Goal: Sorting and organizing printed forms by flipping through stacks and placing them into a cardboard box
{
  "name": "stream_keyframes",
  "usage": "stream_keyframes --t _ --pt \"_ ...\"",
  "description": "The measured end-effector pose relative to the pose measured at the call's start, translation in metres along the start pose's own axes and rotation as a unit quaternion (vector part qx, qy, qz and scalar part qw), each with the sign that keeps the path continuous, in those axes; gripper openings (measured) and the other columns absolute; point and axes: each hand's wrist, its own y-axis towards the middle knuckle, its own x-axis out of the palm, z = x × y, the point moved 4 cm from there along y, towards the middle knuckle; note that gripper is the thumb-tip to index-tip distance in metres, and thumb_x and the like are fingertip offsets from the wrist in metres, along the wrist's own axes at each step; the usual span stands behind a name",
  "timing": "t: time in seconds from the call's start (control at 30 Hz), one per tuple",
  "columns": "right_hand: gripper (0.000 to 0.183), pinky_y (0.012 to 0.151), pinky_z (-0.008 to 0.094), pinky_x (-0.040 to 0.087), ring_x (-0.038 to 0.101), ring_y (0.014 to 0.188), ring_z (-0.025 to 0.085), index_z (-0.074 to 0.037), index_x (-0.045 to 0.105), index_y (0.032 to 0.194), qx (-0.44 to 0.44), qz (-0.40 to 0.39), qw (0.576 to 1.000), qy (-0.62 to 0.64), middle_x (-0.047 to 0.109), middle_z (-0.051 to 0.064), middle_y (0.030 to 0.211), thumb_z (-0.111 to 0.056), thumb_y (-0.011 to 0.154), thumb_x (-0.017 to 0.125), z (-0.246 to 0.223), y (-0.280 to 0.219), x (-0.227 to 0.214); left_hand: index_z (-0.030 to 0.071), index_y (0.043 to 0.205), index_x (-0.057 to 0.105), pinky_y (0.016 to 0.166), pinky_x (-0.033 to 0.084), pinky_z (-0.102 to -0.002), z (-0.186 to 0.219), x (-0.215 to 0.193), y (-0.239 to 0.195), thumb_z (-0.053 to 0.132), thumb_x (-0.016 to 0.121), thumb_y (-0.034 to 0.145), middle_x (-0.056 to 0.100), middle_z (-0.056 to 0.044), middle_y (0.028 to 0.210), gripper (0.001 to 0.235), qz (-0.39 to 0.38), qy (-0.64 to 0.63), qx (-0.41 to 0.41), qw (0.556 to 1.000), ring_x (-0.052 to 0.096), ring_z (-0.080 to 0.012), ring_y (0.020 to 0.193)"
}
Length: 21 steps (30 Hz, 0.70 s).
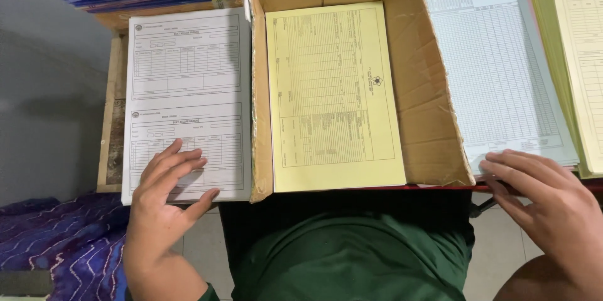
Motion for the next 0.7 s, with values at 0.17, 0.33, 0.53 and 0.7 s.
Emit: stream_keyframes --t 0.17,0.33,0.53,0.7 --pt "0.021 0.098 0.036 0.056 0.074 0.109 0.022 -0.009 0.078 0.117 0.032 0.032 0.998 0.034 0.079 0.009 0.111 -0.002 0.097 0.073 0.007 -0.008 -0.004 0.010 0.111 0.074 0.122 0.044 -0.056 0.009 0.001 -0.007 0.013 0.085 0.083 0.071 -0.004 0.119 0.030 0.052 0.042 0.066 0.996 0.070 -0.0269 0.120" --pt "0.019 0.091 0.043 0.060 0.074 0.098 0.034 0.005 0.074 0.117 0.020 0.066 0.996 0.048 0.076 0.022 0.108 0.005 0.098 0.075 0.018 -0.013 0.001 0.007 0.109 0.075 0.117 0.050 -0.053 0.015 -0.003 -0.014 0.009 0.082 0.086 0.074 -0.005 0.113 0.024 0.063 0.069 0.083 0.992 0.072 -0.0234 0.112" --pt "0.021 0.090 0.035 0.059 0.071 0.095 0.026 0.001 0.077 0.114 0.055 0.062 0.991 0.104 0.074 0.019 0.107 0.007 0.094 0.078 0.031 -0.013 0.009 0.005 0.110 0.075 0.114 0.052 -0.045 0.019 -0.010 -0.017 0.010 0.086 0.080 0.074 -0.006 0.115 0.032 0.047 0.067 0.077 0.994 0.071 -0.0254 0.117" --pt "0.020 0.086 0.030 0.052 0.067 0.104 0.024 -0.003 0.078 0.115 0.189 0.027 0.959 0.207 0.070 0.016 0.107 0.005 0.098 0.070 0.069 -0.031 0.030 0.007 0.114 0.076 0.112 0.052 -0.042 0.013 -0.009 -0.018 0.017 0.089 0.072 0.075 -0.006 0.122 0.045 -0.010 0.066 0.049 0.997 0.065 -0.0263 0.129"
